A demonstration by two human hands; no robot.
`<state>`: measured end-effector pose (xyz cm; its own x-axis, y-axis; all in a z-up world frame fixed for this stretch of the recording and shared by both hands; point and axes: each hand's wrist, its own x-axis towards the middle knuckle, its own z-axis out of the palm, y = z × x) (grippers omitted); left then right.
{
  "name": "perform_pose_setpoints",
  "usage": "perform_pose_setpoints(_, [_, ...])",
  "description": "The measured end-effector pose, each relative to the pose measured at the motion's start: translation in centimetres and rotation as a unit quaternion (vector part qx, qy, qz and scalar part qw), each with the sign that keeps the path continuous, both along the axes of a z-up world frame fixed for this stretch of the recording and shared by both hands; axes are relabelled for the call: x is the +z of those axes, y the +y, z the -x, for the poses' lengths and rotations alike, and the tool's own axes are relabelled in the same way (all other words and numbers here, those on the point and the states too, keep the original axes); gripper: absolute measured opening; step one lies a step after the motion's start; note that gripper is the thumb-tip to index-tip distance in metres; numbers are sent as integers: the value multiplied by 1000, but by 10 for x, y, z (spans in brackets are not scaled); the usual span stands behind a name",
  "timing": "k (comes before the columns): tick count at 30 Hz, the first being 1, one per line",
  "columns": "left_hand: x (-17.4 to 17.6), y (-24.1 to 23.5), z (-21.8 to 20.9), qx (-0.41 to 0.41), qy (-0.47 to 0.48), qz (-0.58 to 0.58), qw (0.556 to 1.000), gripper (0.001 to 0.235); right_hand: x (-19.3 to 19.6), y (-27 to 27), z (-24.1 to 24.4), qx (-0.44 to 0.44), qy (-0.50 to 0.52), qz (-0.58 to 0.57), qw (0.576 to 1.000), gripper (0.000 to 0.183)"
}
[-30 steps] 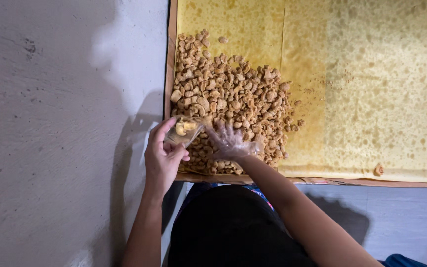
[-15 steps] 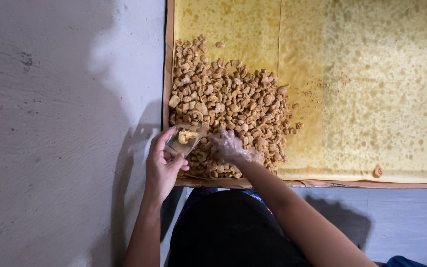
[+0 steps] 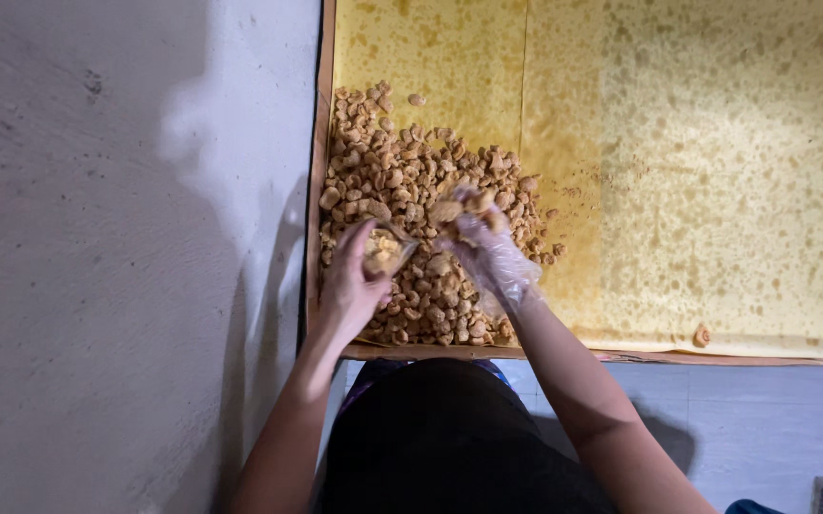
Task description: The person scoops cashews from a large yellow tray into clear plastic bags, weighs each bag on a digital scale, and places the filled bags into a blue crate. The process is repeated multiple times.
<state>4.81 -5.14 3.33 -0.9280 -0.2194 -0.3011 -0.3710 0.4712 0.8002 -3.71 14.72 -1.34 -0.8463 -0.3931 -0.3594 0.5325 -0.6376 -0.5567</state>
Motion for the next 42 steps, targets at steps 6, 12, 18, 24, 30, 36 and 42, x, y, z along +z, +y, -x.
perform_pose_setpoints(6, [-37, 46, 30, -10, 64, 4, 998, 85, 51, -1, -18, -9, 152, 116, 982, 59])
perform_pose_setpoints(12, [-49, 57, 25, 16, 126, -48, 991, 88, 31, -9, -12, -53, 279, 39, 958, 51])
perform_pose_setpoints(18, [-43, 61, 22, 40, 125, -113, 985, 79, 31, -16, -7, -56, 354, -128, 925, 63])
perform_pose_setpoints(24, [-53, 46, 29, 14, 124, -75, 989, 61, 62, -1, -4, 66, 460, -219, 858, 108])
perform_pose_setpoints(30, [11, 36, 4, -35, 101, 22, 994, 58, 36, 29, 28, -83, 257, -135, 953, 79])
perform_pose_setpoints(36, [39, 14, -10, -136, 67, 107, 983, 65, -84, 47, 67, 89, 93, -445, 886, 53])
perform_pose_setpoints(42, [23, -6, -30, -117, 33, 119, 985, 60, -148, 8, 84, 235, 204, -651, 693, 88])
